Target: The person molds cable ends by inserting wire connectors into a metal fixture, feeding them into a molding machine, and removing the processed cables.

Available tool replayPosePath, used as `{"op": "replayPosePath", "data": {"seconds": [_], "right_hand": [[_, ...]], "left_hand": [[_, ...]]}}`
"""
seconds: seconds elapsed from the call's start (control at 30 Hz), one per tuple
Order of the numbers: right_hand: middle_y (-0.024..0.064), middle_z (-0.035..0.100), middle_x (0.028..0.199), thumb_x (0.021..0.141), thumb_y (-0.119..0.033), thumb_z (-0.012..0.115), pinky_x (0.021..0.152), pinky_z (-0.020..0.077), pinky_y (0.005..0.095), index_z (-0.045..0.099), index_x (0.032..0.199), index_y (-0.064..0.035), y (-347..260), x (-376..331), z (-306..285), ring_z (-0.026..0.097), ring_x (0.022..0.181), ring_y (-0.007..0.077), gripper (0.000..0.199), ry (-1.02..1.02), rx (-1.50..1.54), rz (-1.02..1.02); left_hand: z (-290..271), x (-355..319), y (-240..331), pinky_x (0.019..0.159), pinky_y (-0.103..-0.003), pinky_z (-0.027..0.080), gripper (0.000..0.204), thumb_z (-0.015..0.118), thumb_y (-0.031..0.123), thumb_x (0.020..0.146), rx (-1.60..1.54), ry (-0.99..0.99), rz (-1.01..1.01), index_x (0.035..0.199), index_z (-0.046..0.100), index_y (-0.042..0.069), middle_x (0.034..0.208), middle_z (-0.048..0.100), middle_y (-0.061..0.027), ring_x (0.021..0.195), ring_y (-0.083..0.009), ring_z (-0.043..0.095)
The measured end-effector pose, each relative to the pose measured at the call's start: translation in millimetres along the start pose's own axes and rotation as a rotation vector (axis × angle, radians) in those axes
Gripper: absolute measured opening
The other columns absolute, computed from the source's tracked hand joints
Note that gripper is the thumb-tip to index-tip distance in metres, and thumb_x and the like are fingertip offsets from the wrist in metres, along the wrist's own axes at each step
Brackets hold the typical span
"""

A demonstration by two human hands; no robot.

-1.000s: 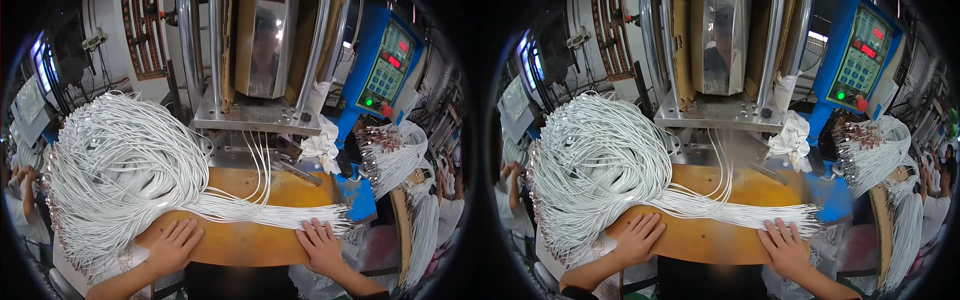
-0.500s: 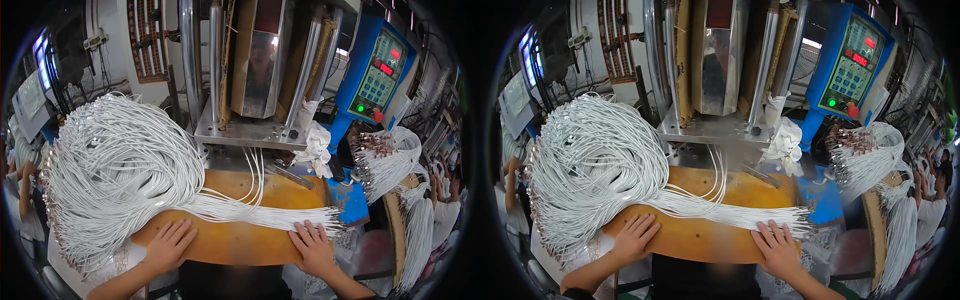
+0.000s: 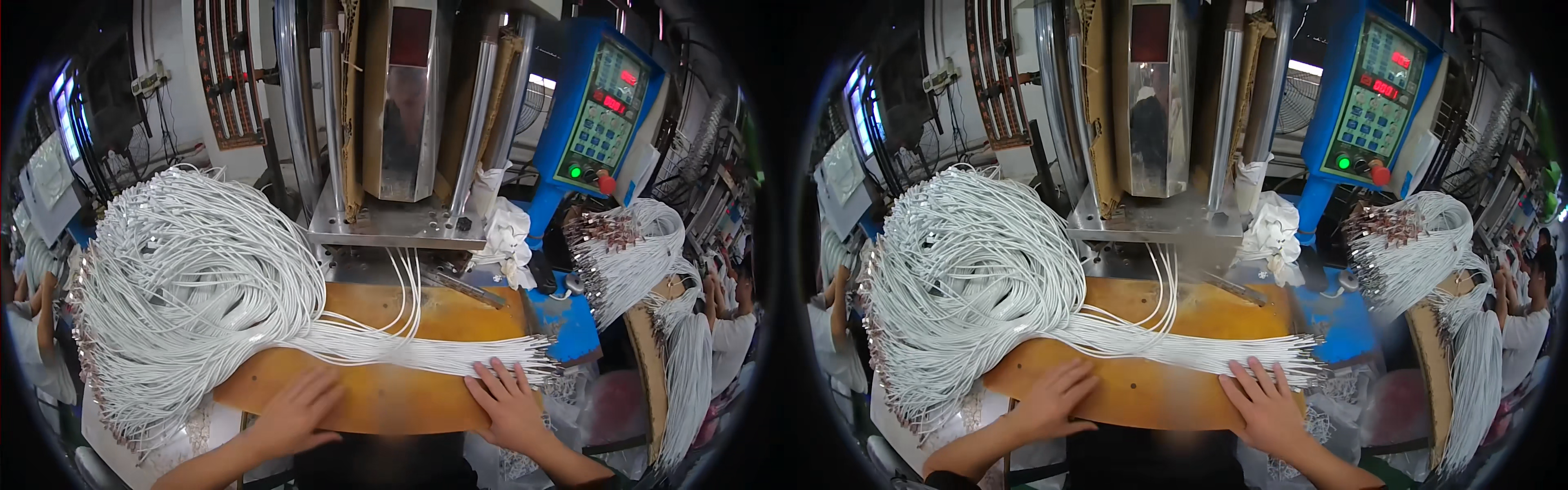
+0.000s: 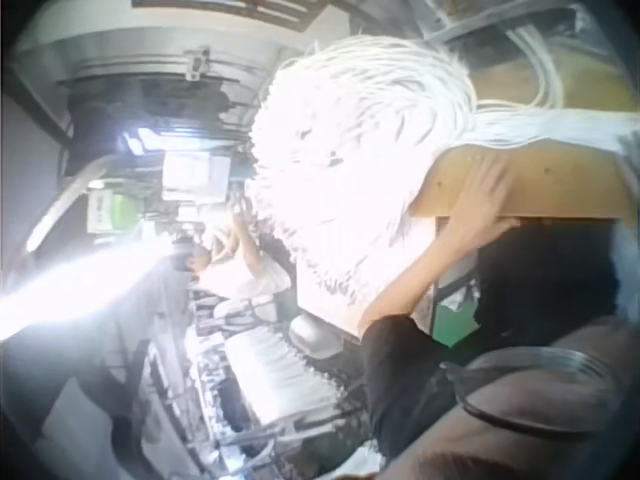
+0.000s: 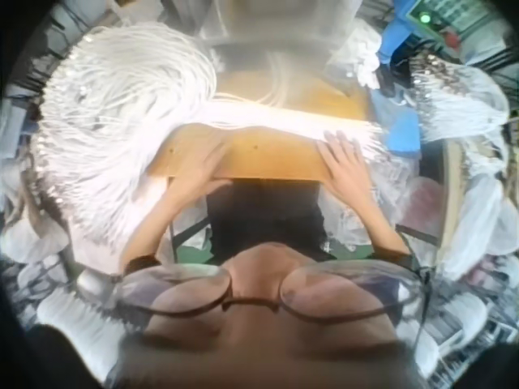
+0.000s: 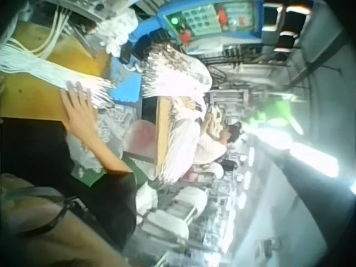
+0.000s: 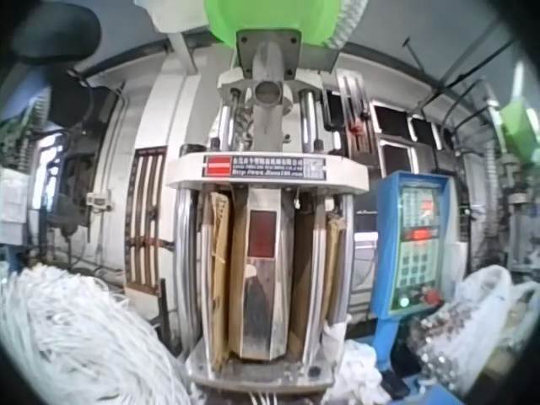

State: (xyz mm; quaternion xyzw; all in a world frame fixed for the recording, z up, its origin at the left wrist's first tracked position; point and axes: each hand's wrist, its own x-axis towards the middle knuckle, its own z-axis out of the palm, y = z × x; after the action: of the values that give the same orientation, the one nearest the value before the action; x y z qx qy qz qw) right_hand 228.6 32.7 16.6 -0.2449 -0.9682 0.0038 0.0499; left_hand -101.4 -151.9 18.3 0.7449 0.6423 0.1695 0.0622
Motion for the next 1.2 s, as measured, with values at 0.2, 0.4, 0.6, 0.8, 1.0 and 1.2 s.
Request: {"op": "replayPosePath", "data": {"seconds": [0.2,0.4,0.6,0.8,1.0,1.2], "right_hand": [[0.0222,0.040,0.153,0.076,-0.067,0.071,0.119,0.0202,0.0576,0.042,0.145,0.0026,9.1,31.6,-14.6,0.030,0.146,0.0435,0.102,0.023,0.095,-0.077],[0.0203,0.049,0.143,0.068,-0.065,0.077,0.118,0.0233,0.0566,0.049,0.141,0.0018,57.5,48.6,-28.1,0.041,0.138,0.0404,0.103,-0.161,0.042,0.027],[0.0181,0.059,0.130,0.067,-0.054,0.084,0.110,0.0366,0.0491,0.056,0.136,0.0004,112.2,33.0,-35.2,0.051,0.128,0.0355,0.092,-0.092,0.149,0.139],[0.0168,0.066,0.111,0.081,-0.036,0.077,0.096,0.0453,0.0444,0.066,0.117,-0.0018,24.9,96.5,11.3,0.061,0.105,0.0362,0.051,0.181,0.273,-0.101],[0.0186,0.068,0.102,0.089,-0.026,0.068,0.091,0.0459,0.0448,0.067,0.108,-0.0032,49.6,83.7,-1.6,0.063,0.099,0.0377,0.030,0.056,0.252,0.142],[0.0207,0.069,0.094,0.091,-0.029,0.065,0.083,0.0476,0.0515,0.068,0.095,-0.0023,80.3,50.7,-23.5,0.064,0.092,0.0415,0.027,0.087,0.178,0.136]], "left_hand": [[37.5,104.4,44.7,0.111,-0.047,0.038,0.063,0.073,0.035,0.083,-0.143,0.146,0.406,0.128,0.052,-0.005,0.134,0.053,-0.0233,0.130,-0.0385,0.049],[57.9,171.9,52.3,0.112,-0.047,0.037,0.061,0.066,0.039,0.090,-0.159,0.058,0.175,0.126,0.053,-0.009,0.134,0.053,-0.0279,0.131,-0.0401,0.047],[37.4,127.6,-21.0,0.107,-0.043,0.044,0.059,0.072,0.034,0.088,-0.162,0.088,0.114,0.128,0.057,-0.006,0.132,0.059,-0.0248,0.127,-0.0385,0.054],[24.7,135.8,-19.8,0.086,-0.041,0.052,0.030,0.073,0.022,0.089,-0.276,0.061,-0.002,0.106,0.065,-0.002,0.106,0.070,-0.0187,0.097,-0.0352,0.068],[-10.7,137.9,-21.2,0.077,-0.042,0.051,0.026,0.063,0.023,0.095,-0.587,-0.126,-0.146,0.103,0.065,-0.002,0.095,0.068,-0.0245,0.087,-0.0385,0.066],[39.8,137.9,-17.4,0.075,-0.039,0.051,0.023,0.065,0.019,0.093,-0.446,0.154,-0.074,0.099,0.067,-0.003,0.090,0.069,-0.0212,0.084,-0.0344,0.067]]}}
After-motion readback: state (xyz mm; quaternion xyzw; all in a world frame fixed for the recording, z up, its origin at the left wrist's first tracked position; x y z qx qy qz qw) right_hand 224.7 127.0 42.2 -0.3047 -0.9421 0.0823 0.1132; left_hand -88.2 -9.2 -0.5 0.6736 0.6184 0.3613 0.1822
